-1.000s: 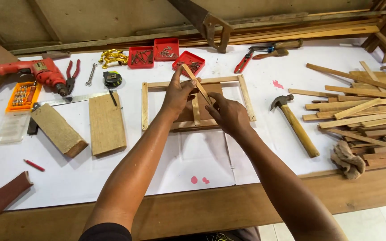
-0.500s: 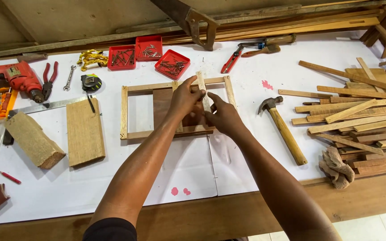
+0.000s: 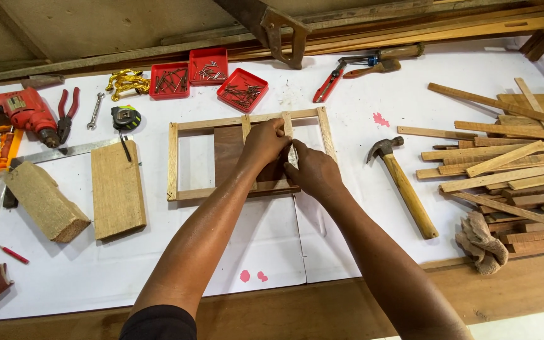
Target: Measuring, hammering, and assembling a wooden frame at a workbench.
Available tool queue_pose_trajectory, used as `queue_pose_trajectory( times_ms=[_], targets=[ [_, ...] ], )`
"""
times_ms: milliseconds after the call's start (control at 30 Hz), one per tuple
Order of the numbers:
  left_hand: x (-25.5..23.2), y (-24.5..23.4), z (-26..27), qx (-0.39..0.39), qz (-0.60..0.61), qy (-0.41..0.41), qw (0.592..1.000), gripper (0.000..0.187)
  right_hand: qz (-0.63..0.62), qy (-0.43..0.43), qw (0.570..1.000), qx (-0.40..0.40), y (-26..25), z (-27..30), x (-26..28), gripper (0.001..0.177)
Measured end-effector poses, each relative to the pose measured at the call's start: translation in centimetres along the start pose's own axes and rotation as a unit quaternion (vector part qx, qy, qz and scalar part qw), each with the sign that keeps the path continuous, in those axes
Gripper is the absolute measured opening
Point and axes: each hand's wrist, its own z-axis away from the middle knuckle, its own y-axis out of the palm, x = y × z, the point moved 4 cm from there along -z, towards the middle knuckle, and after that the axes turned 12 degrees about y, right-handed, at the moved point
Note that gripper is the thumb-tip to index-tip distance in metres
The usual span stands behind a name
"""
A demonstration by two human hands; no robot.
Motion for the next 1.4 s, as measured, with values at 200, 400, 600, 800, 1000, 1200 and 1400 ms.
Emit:
queue_pose_trajectory(
  times_ms=[200,400,600,800,1000,1200,1400],
  targets=[
    [-0.7,-0.5,0.5,-0.007,0.025,-0.015,1.0,0.051,0.017,-0.009,1.0,-0.017,0.7,-0.4,-0.6,0.073],
    [-2.8,-3.3,2.7,-0.029,0.019,0.011,0.999,0.048,0.037,-0.003,0.998,-0.043,-1.4,0.9,1.4,0.073],
    [-2.3,-7.6,5.8,-0.041,-0.019,0.022,0.999,0.053,-0.007,-0.098,0.988,-0.122,-0.1,0.9,5.2,0.067],
    [1.4,-14.7,11.2,-0.087,-0.07,0.01,0.994,0.054,-0.042,-0.215,0.965,-0.141,2.3,3.1,13.1,0.058],
    [7.5,-21.8,18.7,-0.13,-0.108,-0.067,0.983,0.061,-0.056,-0.287,0.951,-0.097,7.7,5.1,22.1,0.057],
    [12.6,-26.6,25.5,-0.156,-0.195,-0.097,0.963,0.065,-0.009,-0.278,0.96,-0.016,11.2,8.3,29.9,0.057],
    [13.6,-26.9,27.9,-0.033,-0.382,-0.116,0.916,0.053,0.115,-0.213,0.97,0.032,14.8,8.0,32.4,0.049]
  ],
)
